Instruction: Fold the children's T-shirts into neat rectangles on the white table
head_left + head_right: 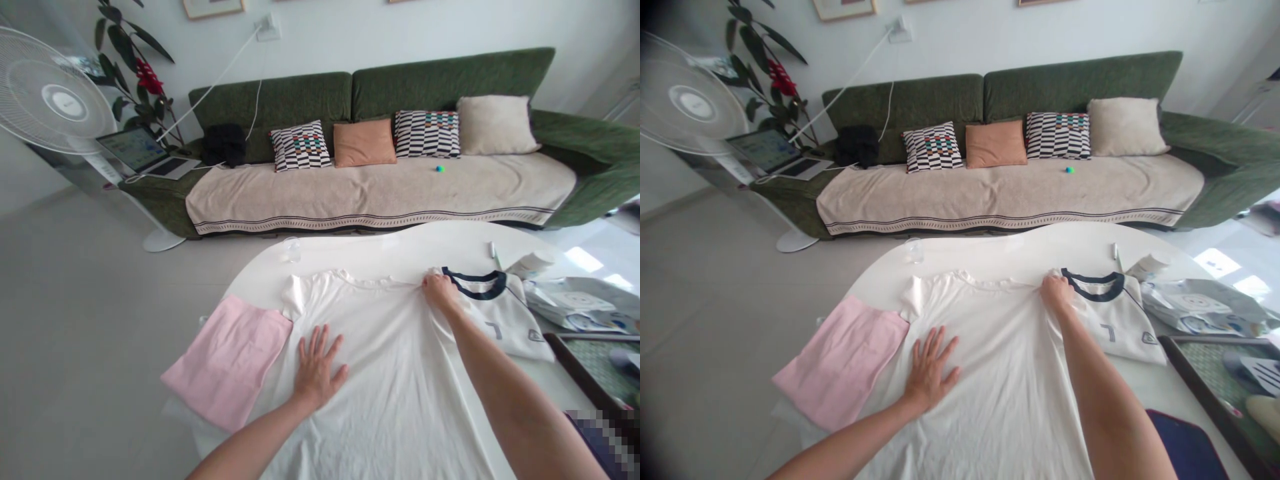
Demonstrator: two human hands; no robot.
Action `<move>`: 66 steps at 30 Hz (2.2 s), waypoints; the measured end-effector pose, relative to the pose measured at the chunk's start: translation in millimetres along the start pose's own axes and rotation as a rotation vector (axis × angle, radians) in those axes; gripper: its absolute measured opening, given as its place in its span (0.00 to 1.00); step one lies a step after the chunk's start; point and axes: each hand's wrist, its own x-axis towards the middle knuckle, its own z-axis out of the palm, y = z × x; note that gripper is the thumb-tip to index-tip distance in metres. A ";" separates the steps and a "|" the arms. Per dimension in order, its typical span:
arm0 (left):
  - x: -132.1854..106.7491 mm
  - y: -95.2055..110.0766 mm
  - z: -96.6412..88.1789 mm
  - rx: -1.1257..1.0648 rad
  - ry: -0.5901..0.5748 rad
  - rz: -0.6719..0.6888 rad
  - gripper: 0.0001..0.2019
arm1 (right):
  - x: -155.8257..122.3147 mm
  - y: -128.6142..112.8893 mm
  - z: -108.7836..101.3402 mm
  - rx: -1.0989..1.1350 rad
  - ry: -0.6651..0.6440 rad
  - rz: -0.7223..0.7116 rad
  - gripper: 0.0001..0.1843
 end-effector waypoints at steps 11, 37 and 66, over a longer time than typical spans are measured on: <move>1.4 0.6 -3.2 -0.040 -0.034 -0.015 0.31 | -63.9 -73.2 37.8 0.092 0.017 -0.252 0.22; 1.7 -0.2 -4.0 0.002 0.009 0.013 0.32 | -39.5 -250.5 38.4 0.180 -0.232 -0.437 0.28; 16.5 -10.3 -5.5 -0.025 -0.234 -0.032 0.26 | -370.5 -64.2 26.8 0.184 0.027 -0.050 0.28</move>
